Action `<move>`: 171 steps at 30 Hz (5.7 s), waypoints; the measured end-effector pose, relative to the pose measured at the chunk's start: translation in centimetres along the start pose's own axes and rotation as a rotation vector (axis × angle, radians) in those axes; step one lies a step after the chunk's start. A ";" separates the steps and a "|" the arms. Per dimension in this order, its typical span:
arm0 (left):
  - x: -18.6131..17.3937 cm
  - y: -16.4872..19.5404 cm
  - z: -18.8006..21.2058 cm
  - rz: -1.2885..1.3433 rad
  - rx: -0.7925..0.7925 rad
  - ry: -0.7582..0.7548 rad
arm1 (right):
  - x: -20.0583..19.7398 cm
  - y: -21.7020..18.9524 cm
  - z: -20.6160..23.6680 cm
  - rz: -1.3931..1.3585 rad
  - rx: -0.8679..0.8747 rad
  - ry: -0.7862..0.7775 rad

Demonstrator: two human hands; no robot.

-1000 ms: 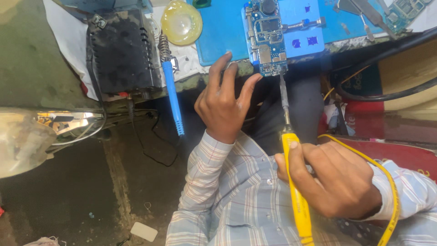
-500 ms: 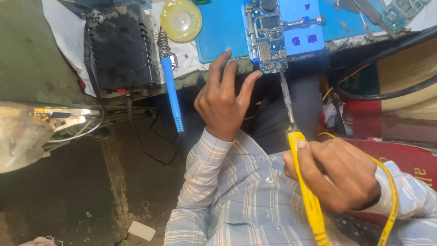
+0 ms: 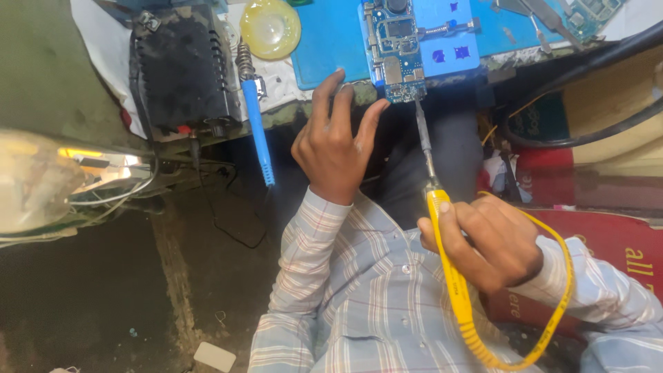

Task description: The person solders a phone motherboard held in a clamp on the workbench, using a yellow soldering iron in the right hand while the left hand steadies the board and components. They briefly handle a solder wire spool and a small container, then resume soldering different points on the board.

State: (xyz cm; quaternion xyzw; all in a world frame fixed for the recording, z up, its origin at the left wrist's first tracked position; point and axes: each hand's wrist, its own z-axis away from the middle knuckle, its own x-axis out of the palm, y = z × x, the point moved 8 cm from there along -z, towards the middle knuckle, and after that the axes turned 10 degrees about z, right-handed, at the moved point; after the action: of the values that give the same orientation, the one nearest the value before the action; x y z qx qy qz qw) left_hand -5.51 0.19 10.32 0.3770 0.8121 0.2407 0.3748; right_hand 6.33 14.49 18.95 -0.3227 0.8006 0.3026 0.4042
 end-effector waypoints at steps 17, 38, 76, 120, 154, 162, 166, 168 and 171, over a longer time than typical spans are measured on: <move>4.3 2.1 -2.0 -0.078 -0.032 -0.170 | 0.0 4.5 10.4 0.227 0.563 0.306; 11.7 -1.3 -9.0 0.251 0.157 -0.440 | 1.9 12.7 14.2 -0.238 0.986 0.517; 11.3 -0.8 -10.8 0.209 0.153 -0.481 | 1.4 10.5 11.8 0.004 0.949 0.316; 11.2 -1.5 -11.5 0.259 0.130 -0.537 | 1.7 10.3 11.8 -0.069 1.004 0.339; 14.6 -0.9 -16.0 0.557 0.193 -0.470 | 4.9 11.7 17.3 -0.203 1.067 0.485; 14.0 -0.5 -15.4 0.593 0.264 -0.512 | 4.7 11.8 17.3 -0.203 1.065 0.483; 13.4 -1.0 -15.3 0.429 0.288 -0.451 | 4.5 11.7 17.7 -0.195 1.068 0.514; 13.6 -1.4 -15.2 0.449 0.230 -0.488 | 4.3 11.7 18.1 -0.197 1.063 0.587; 14.2 -1.9 -14.9 0.484 0.126 -0.562 | 4.0 11.8 18.9 -0.182 1.068 0.691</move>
State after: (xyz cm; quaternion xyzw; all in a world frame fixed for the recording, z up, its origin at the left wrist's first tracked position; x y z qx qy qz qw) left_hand -24.29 8.67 11.95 0.6316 0.5783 0.1593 0.4913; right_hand 4.04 34.67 8.96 -0.2226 0.8944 -0.2950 0.2520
